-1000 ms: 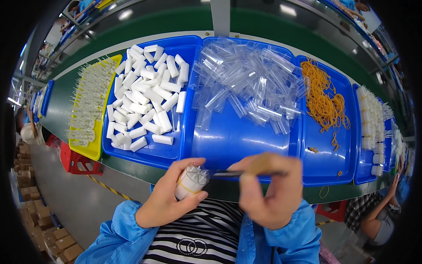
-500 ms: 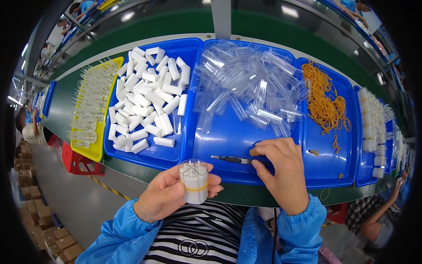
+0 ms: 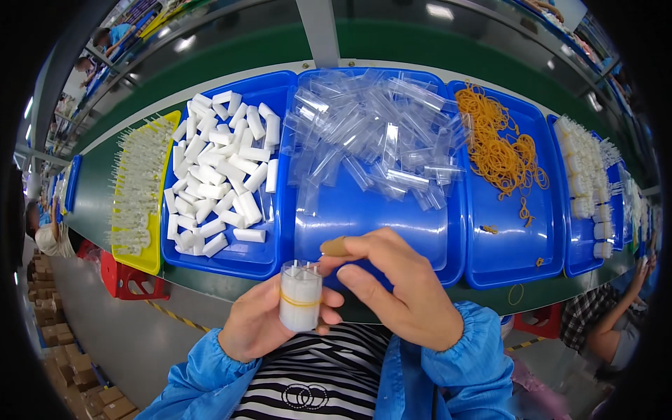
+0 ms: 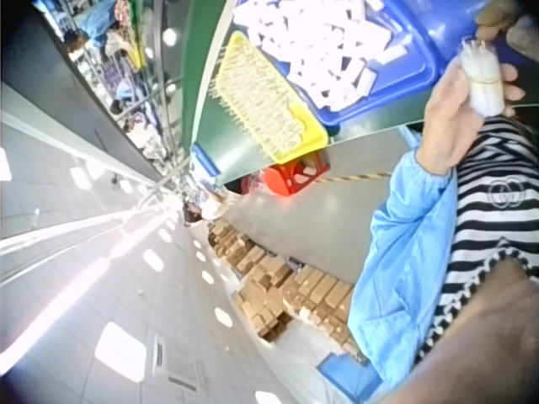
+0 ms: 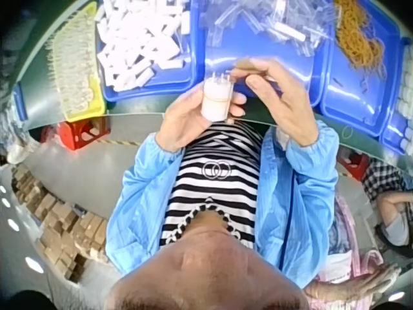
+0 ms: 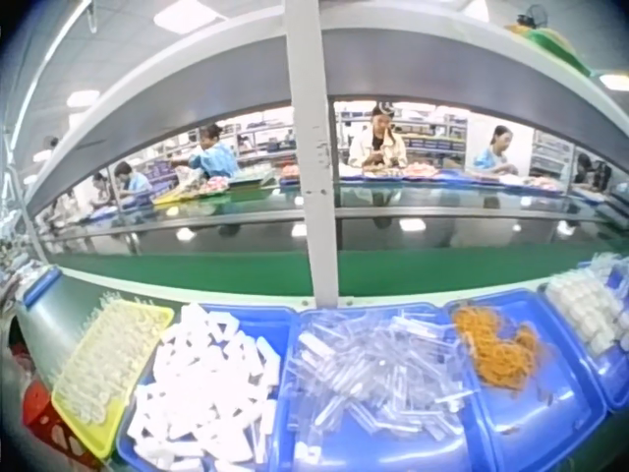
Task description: The person assembles small white cylindrical components by inserting clear plastic tubes into them. They gather the assembled units into a bundle, secure the bundle with a rubber band, and then use a utility knife to trim the protruding ends of the tubes flush with the cylinders. The person repeats this process with multiple sets of components.
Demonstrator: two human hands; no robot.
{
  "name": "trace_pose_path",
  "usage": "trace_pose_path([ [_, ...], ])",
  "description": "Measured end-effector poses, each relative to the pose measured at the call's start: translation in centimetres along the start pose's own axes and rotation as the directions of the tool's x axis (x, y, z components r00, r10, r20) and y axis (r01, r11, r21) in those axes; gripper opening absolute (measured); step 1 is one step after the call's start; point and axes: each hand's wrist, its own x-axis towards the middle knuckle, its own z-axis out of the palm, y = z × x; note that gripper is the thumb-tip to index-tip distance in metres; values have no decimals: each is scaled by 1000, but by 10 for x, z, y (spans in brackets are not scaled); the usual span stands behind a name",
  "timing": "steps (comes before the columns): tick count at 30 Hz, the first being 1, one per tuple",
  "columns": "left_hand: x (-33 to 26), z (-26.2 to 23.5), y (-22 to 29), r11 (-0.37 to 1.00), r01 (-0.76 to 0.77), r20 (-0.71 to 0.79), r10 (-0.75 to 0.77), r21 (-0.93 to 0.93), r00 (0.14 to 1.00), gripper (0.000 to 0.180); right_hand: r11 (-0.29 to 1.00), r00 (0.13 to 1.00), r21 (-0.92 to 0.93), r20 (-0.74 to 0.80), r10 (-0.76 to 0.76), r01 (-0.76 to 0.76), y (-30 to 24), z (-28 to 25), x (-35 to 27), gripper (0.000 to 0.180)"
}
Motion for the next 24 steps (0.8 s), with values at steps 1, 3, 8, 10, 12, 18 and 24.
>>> trace_pose_path([
  [1,-1,-3,0,999,-16,7,16,-38,1000,69,991,999,-133,-32,-39,34,1,-1,2,21],
  [3,-1,-7,0,992,-46,27,49,-115,998,69,913,988,-400,-81,-129,86,6,-8,6,21],
  [8,5,-14,-4,992,-51,154,69,-119,986,76,980,996,-180,35,-85,89,1,-10,-3,44],
  [10,3,-5,0,993,-32,103,20,115,994,78,996,988,-57,142,-64,73,-1,-2,-5,51],
  [12,2,-7,-5,988,-41,120,24,149,993,79,997,987,56,145,-64,56,0,6,-6,46],
  [18,20,29,-14,906,-225,58,219,358,974,76,981,962,171,-270,-48,97,1,-51,-34,47],
  [24,7,18,4,833,-174,73,160,525,984,71,862,259,-432,-893,-368,-266,31,-160,-92,39],
])
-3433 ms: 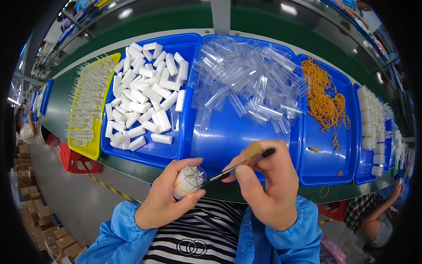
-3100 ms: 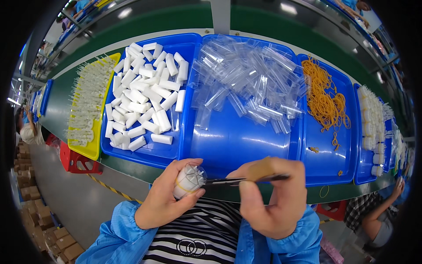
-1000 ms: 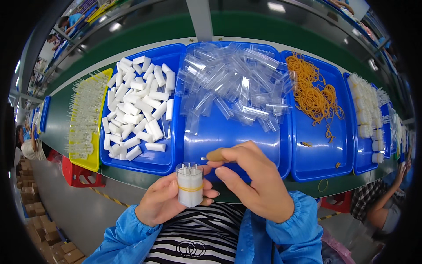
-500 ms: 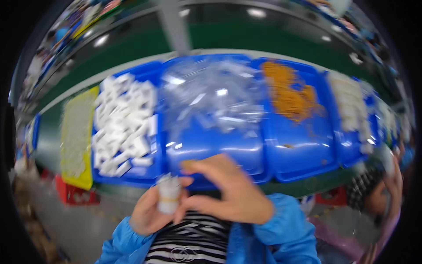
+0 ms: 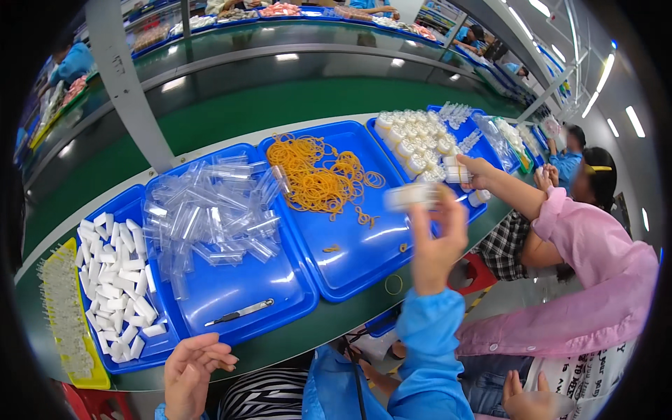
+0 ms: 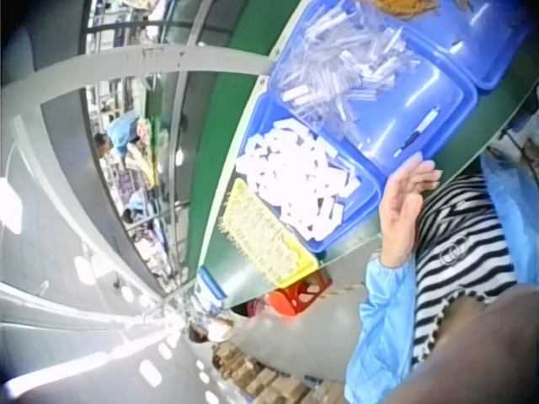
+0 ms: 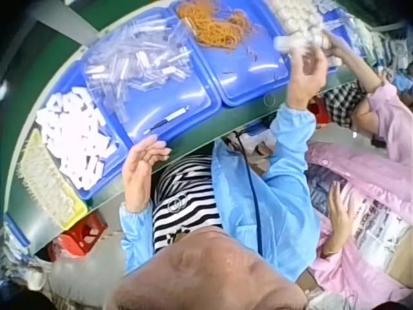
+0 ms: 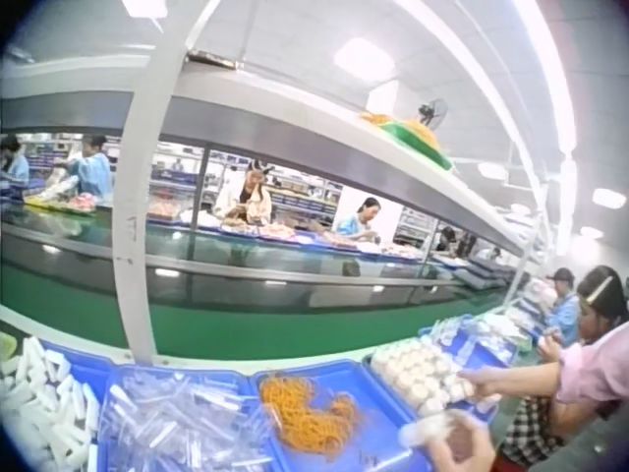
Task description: The person assembles small white cylindrical components by inserting clear plastic tubes into them. They gather the assembled units into a bundle, secure the bundle with a rubber band, and then use a utility knife to trim the protruding ends of the tubes flush with the cylinders. The person repeats this process with multiple sets of components.
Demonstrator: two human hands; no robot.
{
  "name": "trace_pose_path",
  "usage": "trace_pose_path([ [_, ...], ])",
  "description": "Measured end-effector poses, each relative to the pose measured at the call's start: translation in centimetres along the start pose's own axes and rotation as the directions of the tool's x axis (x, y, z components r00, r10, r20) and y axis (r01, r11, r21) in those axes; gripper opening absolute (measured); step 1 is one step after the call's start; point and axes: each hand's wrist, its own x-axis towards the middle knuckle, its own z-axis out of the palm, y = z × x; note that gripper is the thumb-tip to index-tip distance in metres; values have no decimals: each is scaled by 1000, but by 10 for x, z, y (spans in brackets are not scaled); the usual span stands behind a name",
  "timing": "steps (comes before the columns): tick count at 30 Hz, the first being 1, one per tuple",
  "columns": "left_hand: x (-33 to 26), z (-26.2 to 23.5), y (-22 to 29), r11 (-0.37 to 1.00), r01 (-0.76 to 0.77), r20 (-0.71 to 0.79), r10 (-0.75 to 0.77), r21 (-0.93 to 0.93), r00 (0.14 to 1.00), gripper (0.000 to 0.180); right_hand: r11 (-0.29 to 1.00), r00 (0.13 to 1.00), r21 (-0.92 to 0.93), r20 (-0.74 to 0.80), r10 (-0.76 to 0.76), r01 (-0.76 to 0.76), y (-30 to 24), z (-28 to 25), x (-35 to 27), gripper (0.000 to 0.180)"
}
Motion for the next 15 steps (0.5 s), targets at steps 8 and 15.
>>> trace_pose_path([
  [8,-7,-19,1,984,-18,-11,16,-176,1000,51,910,989,-412,115,94,-39,157,-55,51,45],
  [15,-46,-58,17,999,-46,-117,44,-15,992,35,905,995,-423,97,-11,51,143,-75,49,48],
])
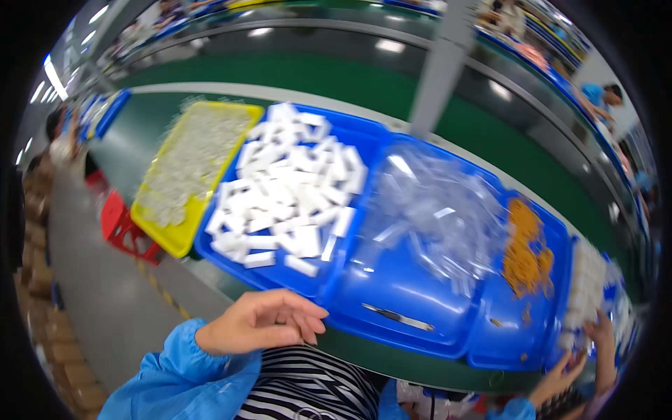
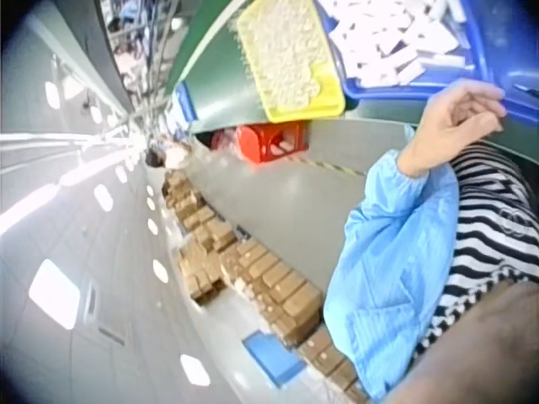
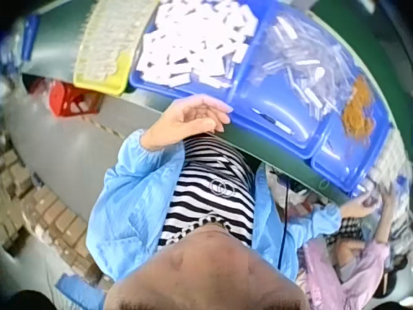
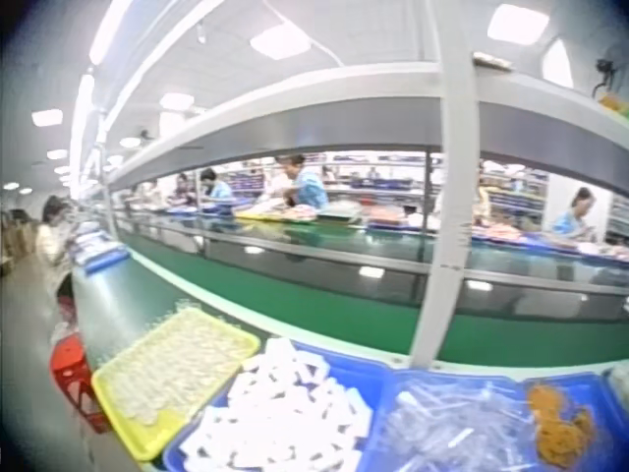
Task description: The person assembles small white cylindrical components by inserting clear plastic tubes into them. They gather the assembled units into a bundle, secure the bundle with a rubber band, and then use a utility knife to trim the protruding ends of the tubes flush with the cylinders. The person repeats this process with multiple sets of components.
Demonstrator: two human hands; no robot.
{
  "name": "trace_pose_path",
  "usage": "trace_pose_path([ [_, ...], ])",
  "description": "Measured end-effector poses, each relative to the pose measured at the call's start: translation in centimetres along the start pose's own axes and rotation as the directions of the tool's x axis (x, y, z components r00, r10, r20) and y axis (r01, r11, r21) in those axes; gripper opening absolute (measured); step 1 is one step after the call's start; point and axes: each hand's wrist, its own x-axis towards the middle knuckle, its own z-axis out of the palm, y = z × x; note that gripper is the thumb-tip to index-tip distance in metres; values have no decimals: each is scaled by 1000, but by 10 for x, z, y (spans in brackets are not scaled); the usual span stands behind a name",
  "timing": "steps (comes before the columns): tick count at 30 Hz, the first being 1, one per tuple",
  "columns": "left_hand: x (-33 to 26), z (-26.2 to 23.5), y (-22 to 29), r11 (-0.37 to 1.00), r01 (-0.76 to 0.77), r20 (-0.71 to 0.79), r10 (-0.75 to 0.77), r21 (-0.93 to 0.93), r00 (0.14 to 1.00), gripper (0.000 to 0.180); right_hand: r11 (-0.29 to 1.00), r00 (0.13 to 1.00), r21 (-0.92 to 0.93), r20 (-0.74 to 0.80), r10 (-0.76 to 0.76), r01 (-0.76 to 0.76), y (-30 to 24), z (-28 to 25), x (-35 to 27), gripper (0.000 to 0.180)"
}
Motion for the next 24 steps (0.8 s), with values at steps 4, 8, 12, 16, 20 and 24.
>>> trace_pose_path([
  [4,-28,-41,11,955,-64,-422,187,289,887,17,947,935,301,289,-207,116,-170,21,-41,30],
  [8,-47,-81,5,604,132,-562,610,786,558,10,691,455,619,527,-718,373,-339,49,-106,20],
  [12,-64,-98,7,404,259,-480,737,877,475,11,202,-21,791,262,-965,577,-419,91,-160,27],
  [16,-77,-123,9,274,325,-411,761,905,503,12,124,-110,690,285,-952,713,-445,120,-192,18],
  [20,-90,-145,18,-2,378,-246,756,926,606,17,133,-180,685,366,-913,717,-455,124,-204,12],
  [24,-83,-155,28,-176,483,-223,718,858,659,21,274,-109,777,400,-910,567,-455,119,-204,22],
])
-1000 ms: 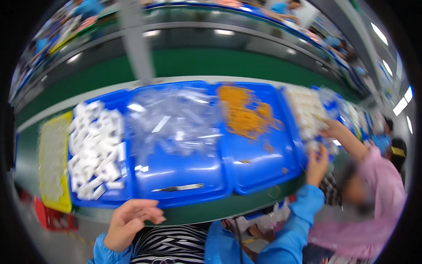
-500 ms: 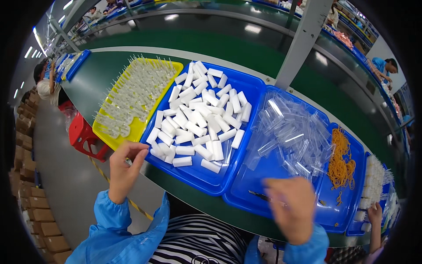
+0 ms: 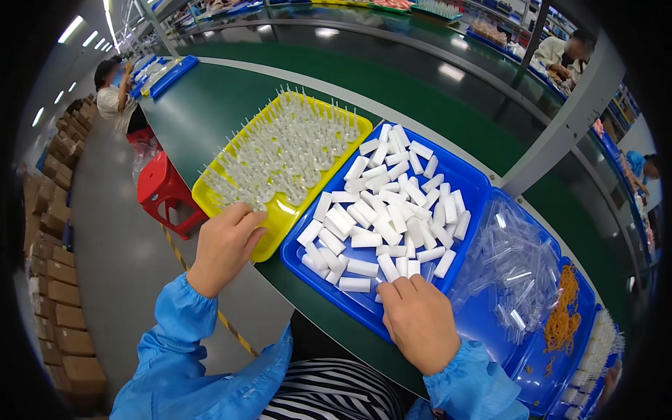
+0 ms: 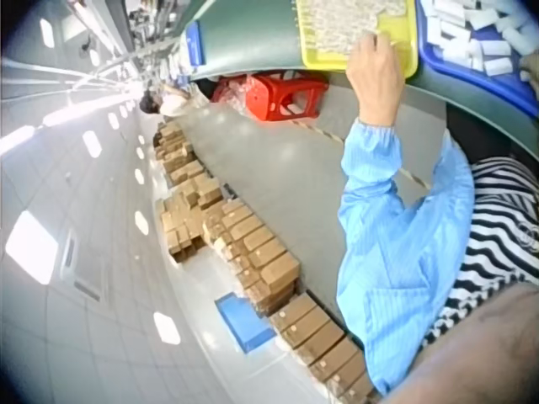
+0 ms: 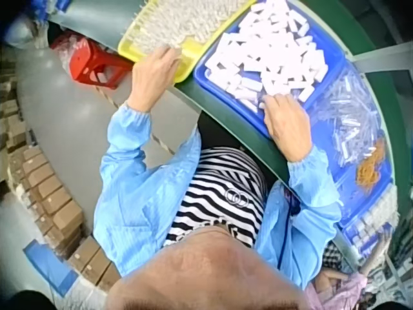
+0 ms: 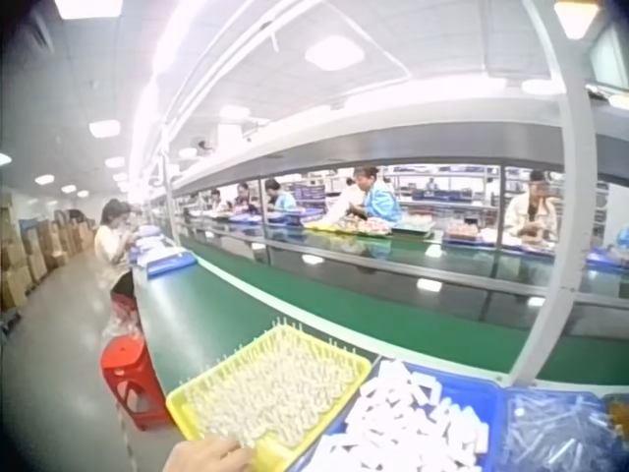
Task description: The person assembles small white cylindrical components by inserting clear plastic tubes into them. They gather the assembled units into a bundle, secure the bundle with a rubber band, and then use a utility knife to trim the protruding ends of the tubes flush with the cylinders. The person repeats this process with multiple sets of components.
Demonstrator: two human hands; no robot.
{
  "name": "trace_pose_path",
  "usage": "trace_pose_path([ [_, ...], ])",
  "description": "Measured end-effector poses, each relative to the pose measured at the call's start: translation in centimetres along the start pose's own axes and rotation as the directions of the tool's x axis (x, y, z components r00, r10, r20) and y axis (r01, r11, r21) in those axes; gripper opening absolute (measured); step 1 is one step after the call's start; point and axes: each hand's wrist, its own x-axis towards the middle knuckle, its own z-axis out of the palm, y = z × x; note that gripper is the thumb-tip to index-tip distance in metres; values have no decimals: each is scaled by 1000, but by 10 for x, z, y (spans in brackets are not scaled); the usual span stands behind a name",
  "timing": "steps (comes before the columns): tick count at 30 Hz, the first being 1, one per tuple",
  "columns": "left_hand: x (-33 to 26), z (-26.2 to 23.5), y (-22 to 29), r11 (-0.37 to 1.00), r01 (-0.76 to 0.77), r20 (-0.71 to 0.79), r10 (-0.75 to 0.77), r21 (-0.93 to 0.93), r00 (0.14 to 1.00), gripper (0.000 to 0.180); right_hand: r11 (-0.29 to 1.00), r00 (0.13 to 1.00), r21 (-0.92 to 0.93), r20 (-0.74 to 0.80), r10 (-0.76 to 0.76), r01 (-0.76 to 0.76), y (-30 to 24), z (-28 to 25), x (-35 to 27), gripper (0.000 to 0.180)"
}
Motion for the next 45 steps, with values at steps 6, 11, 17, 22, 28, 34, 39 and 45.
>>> trace_pose_path([
  [6,13,27,-10,950,24,42,-39,313,998,23,991,998,124,-49,49,-42,-1,-2,-9,31],
  [11,7,8,8,986,77,-12,-76,145,997,20,982,991,175,-103,88,-69,2,2,-14,31],
  [17,-9,0,19,938,217,41,-214,-270,976,25,959,982,269,-138,128,-88,3,2,-17,22],
  [22,-7,-25,55,881,61,-92,-117,-469,989,29,599,852,747,-83,516,-290,-6,-20,-15,13],
  [28,-33,-20,124,446,8,53,89,-895,995,32,19,724,993,69,687,-113,1,-19,-16,22],
  [34,-27,-12,142,418,58,126,136,-906,983,35,42,781,970,165,603,-238,1,-21,-36,26],
  [39,-28,-7,141,532,-56,2,108,-845,994,37,125,858,956,174,483,-264,-5,-23,-42,30],
  [45,-41,8,141,458,-162,-136,89,-874,987,36,67,875,958,225,428,-279,-15,-14,-46,38],
])
